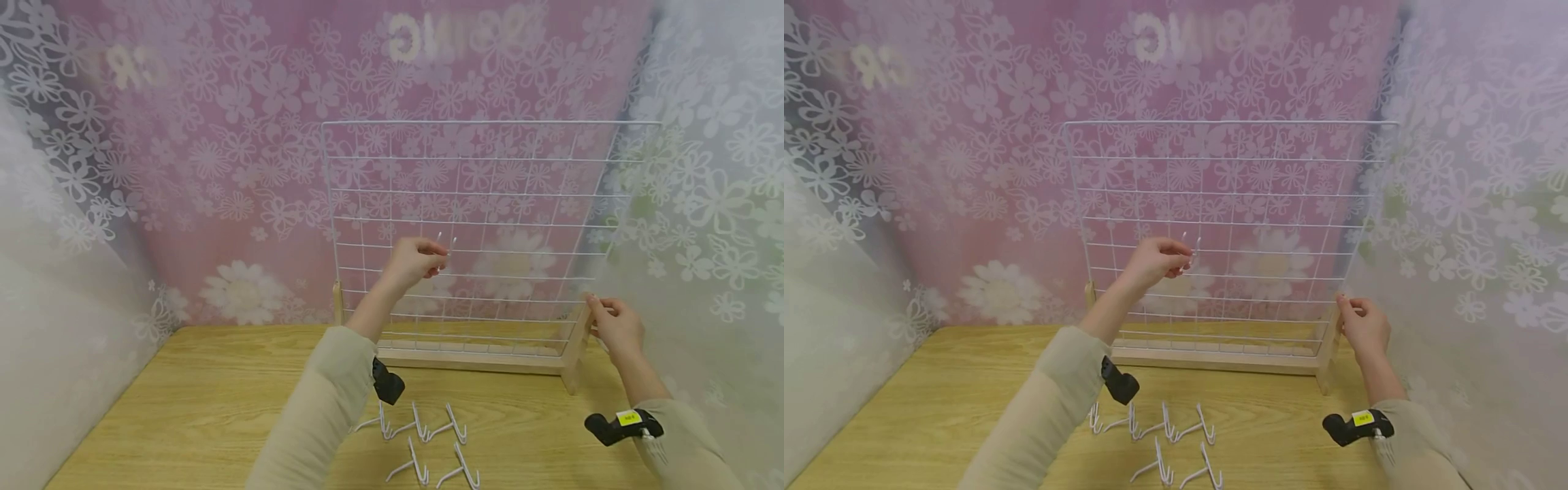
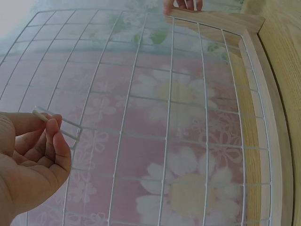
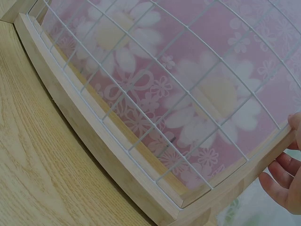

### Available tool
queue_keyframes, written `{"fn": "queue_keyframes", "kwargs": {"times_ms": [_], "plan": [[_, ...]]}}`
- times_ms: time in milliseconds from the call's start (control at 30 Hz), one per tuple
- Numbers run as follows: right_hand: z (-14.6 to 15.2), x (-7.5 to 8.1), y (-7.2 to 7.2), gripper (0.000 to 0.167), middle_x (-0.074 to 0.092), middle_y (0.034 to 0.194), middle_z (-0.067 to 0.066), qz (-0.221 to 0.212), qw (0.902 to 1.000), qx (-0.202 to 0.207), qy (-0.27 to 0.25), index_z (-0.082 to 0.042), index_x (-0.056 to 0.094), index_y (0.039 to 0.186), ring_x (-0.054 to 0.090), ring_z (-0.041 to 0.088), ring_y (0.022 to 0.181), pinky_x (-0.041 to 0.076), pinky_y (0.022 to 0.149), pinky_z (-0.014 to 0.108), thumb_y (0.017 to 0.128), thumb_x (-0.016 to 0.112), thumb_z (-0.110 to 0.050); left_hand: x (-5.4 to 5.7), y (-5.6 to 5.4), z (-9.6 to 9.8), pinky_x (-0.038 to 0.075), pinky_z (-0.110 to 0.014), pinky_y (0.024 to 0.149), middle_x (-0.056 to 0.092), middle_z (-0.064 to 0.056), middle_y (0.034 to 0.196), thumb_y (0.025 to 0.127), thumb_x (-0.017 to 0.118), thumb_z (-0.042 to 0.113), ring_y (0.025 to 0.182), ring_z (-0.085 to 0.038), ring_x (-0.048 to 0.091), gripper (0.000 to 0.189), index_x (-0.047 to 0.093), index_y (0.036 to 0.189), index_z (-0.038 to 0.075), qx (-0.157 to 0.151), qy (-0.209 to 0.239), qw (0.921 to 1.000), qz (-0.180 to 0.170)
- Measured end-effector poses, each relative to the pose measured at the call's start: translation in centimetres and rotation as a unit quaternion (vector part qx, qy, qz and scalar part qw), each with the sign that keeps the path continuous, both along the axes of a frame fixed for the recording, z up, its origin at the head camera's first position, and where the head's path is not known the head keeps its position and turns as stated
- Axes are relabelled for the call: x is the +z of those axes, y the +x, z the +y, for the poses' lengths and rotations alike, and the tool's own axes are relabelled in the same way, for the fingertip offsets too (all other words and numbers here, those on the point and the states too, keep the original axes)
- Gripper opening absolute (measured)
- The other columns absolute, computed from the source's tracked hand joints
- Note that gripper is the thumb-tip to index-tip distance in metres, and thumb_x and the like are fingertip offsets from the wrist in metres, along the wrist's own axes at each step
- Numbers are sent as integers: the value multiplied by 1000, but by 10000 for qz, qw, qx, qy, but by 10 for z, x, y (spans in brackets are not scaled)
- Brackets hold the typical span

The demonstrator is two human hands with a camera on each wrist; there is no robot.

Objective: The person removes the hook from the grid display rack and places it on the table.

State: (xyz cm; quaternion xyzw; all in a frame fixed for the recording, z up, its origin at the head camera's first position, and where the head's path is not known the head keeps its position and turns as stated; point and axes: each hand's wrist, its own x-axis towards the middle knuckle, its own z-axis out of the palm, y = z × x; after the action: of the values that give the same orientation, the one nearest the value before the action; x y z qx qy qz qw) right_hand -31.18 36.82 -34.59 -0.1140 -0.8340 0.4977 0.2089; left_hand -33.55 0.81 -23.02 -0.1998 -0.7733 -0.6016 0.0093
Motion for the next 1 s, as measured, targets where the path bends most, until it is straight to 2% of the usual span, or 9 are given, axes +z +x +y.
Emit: {"fn": "queue_keyframes", "kwargs": {"times_ms": [133,367,500,633,867,1000], "plan": [[-1,-1,1,60,50,115,26,-12,10000,22,5,9,44,125,50,-6,67,53,62,22,95,43,-43,-5,1,-10,52,-33,73,66,-10,84,88,61,6,66,-14,55,15,66,100,-2,22,-39,10000,-74],[1,-4,0,60,51,111,24,-6,10000,8,14,9,45,124,50,-6,66,52,61,21,95,43,-43,-12,2,-23,50,-26,67,66,-10,83,88,63,8,66,-14,56,15,67,99,-2,185,-353,9992,-31],[2,-6,-1,60,52,110,23,-9,10000,-14,-3,8,46,123,50,-6,66,52,60,20,95,43,-44,-18,3,-29,51,-29,69,66,-9,81,87,63,7,64,-13,55,12,67,96,-1,236,-480,9986,0],[1,-7,0,59,51,111,22,-5,10000,-38,21,8,47,122,50,-6,67,52,60,20,95,43,-44,-26,4,-36,51,-28,67,65,-8,78,88,63,7,62,-12,54,11,67,94,0,244,-523,9983,-26],[-1,-5,1,58,53,105,19,35,10000,-34,17,8,47,121,50,-4,67,52,60,21,95,44,-43,-36,5,-47,51,-30,69,66,-7,85,89,62,11,67,-14,56,13,68,97,3,259,-793,9965,2],[-1,-3,0,60,52,108,20,61,9999,-70,57,8,47,121,50,-5,66,52,59,20,94,44,-45,-39,7,-53,48,-26,63,66,-6,84,88,63,10,68,-16,56,14,68,99,4,268,-917,9954,90]]}}
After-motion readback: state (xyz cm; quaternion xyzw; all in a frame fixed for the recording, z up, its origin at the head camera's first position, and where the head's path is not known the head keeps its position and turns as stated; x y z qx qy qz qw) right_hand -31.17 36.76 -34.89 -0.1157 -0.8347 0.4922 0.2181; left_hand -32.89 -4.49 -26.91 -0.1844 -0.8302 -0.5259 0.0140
